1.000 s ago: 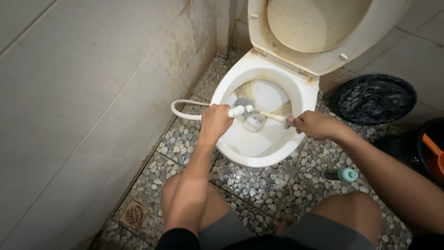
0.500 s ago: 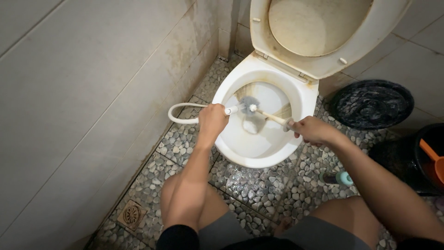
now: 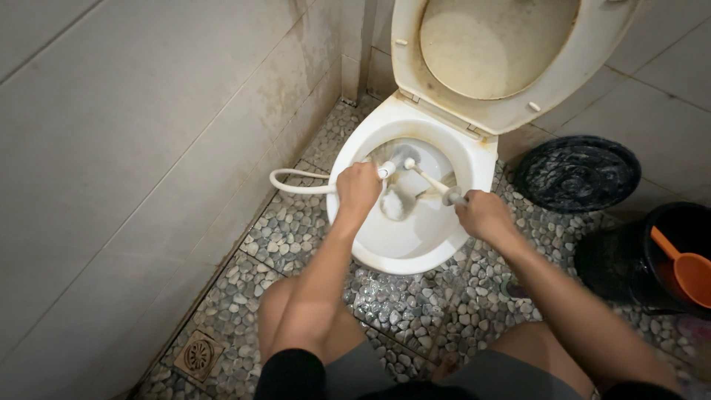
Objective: The recorder is cleaning a toilet using a brush, a sprayer, and cleaning solution.
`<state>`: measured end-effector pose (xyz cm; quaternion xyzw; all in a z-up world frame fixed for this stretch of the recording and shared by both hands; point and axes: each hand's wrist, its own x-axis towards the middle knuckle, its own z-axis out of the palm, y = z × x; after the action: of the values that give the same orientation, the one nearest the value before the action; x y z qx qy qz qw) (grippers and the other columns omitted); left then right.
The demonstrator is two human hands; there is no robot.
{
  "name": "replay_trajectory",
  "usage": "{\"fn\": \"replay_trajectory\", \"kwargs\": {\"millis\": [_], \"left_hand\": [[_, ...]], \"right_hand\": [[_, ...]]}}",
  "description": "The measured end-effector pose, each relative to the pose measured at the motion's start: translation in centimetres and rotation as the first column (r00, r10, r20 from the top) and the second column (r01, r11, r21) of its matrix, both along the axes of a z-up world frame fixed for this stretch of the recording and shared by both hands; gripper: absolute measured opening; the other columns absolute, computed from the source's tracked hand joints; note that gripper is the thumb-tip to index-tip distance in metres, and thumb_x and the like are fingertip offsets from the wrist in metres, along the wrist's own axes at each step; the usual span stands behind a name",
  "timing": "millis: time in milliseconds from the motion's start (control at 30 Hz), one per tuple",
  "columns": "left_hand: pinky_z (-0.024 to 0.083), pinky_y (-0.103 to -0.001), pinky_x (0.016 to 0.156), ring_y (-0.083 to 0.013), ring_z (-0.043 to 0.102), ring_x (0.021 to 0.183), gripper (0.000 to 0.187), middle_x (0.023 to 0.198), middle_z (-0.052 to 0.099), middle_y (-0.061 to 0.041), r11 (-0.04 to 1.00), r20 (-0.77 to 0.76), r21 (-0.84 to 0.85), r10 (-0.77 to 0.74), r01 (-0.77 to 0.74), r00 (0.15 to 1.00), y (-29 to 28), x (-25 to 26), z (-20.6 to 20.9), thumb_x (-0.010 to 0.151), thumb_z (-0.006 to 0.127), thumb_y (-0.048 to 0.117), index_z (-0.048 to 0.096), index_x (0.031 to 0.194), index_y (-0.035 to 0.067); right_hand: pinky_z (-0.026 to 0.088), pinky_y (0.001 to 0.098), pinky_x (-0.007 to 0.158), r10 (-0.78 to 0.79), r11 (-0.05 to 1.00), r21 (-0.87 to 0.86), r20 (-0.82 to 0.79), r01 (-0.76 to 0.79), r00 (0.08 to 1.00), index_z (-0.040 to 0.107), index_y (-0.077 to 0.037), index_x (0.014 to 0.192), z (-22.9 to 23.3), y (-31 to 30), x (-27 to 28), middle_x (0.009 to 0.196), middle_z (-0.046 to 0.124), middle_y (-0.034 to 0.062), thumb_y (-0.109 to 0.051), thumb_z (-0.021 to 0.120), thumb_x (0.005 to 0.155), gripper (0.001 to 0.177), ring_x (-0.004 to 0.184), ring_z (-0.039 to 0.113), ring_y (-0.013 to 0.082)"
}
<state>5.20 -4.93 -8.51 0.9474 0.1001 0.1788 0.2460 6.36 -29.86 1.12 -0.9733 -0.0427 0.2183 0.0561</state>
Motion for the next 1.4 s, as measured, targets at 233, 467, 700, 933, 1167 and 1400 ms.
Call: {"fn": "replay_trajectory", "kwargs": {"millis": [233, 467, 700, 933, 1167, 1400], "left_hand": [[0.056, -0.048, 0.064, -0.0379, 0.073, 0.070, 0.008, 0.074, 0.072, -0.020, 0.999, -0.025, -0.034, -0.042, 0.041, 0.999, -1.4, 0.9, 0.2, 0.077, 0.074, 0.013, 0.076, 0.073, 0.006], [0.056, -0.047, 0.063, -0.0372, 0.073, 0.069, 0.012, 0.074, 0.072, -0.020, 0.999, -0.030, -0.029, -0.043, 0.042, 0.999, -1.4, 1.2, -0.6, 0.080, 0.074, 0.014, 0.076, 0.072, 0.006], [0.056, -0.049, 0.064, -0.0398, 0.072, 0.070, 0.017, 0.073, 0.071, -0.022, 0.998, -0.097, -0.069, -0.007, 0.000, 0.995, -0.4, 0.5, 1.2, 0.078, 0.077, 0.020, 0.076, 0.073, 0.003], [0.056, -0.050, 0.069, -0.0397, 0.072, 0.074, 0.009, 0.077, 0.072, -0.020, 0.981, 0.077, -0.138, 0.151, -0.139, 0.986, 4.4, -1.8, 4.5, 0.084, 0.071, 0.013, 0.078, 0.083, 0.008], [0.053, -0.049, 0.063, -0.0429, 0.068, 0.071, 0.012, 0.075, 0.068, -0.021, 0.941, 0.219, -0.283, 0.250, -0.184, 0.943, 6.4, -4.6, 7.4, 0.082, 0.074, 0.017, 0.075, 0.079, 0.006], [0.050, -0.047, 0.058, -0.0416, 0.067, 0.065, 0.021, 0.069, 0.066, -0.022, 0.910, 0.199, -0.370, 0.273, -0.186, 0.941, 6.6, -6.5, 9.4, 0.078, 0.079, 0.020, 0.070, 0.072, 0.003]], "right_hand": [[0.056, 0.0486, 0.088, -0.001, 0.996, 0.094, 0.116, -0.010, 0.993, 0.073, -0.004, 0.112, 0.0, 0.6, -1.4, 0.098, 0.075, 0.0236, -0.022, 0.065, 0.092, 0.028, 0.092, 0.073, 0.0394], [0.055, 0.0519, 0.084, 0.004, 0.997, 0.074, 0.256, -0.024, 0.967, 0.068, -0.001, 0.112, -1.7, -0.1, -1.4, 0.098, 0.073, 0.0241, -0.015, 0.065, 0.089, 0.027, 0.092, 0.071, 0.0423], [0.055, 0.0515, 0.086, 0.022, 0.998, 0.052, 0.230, -0.035, 0.973, 0.068, 0.000, 0.113, -2.6, -0.5, -0.4, 0.098, 0.073, 0.0240, -0.015, 0.063, 0.092, 0.026, 0.094, 0.071, 0.0419], [0.053, 0.0441, 0.063, -0.133, 0.939, 0.281, -0.231, 0.197, 0.964, 0.072, -0.004, 0.113, -7.2, 2.5, 2.8, 0.085, 0.069, 0.0188, -0.022, 0.049, 0.103, 0.031, 0.067, 0.064, 0.0285], [0.050, 0.0414, 0.049, 0.114, 0.944, 0.331, -0.356, 0.010, 0.927, 0.069, 0.000, 0.117, -1.2, 7.6, -3.3, 0.078, 0.069, 0.0179, -0.027, 0.040, 0.106, 0.041, 0.052, 0.060, 0.0245], [0.049, 0.0333, 0.048, 0.273, 0.962, 0.141, -0.534, -0.234, 0.800, 0.066, -0.010, 0.125, 3.8, 2.5, -5.7, 0.074, 0.063, 0.0080, -0.043, 0.048, 0.105, 0.043, 0.052, 0.053, 0.0172]]}}
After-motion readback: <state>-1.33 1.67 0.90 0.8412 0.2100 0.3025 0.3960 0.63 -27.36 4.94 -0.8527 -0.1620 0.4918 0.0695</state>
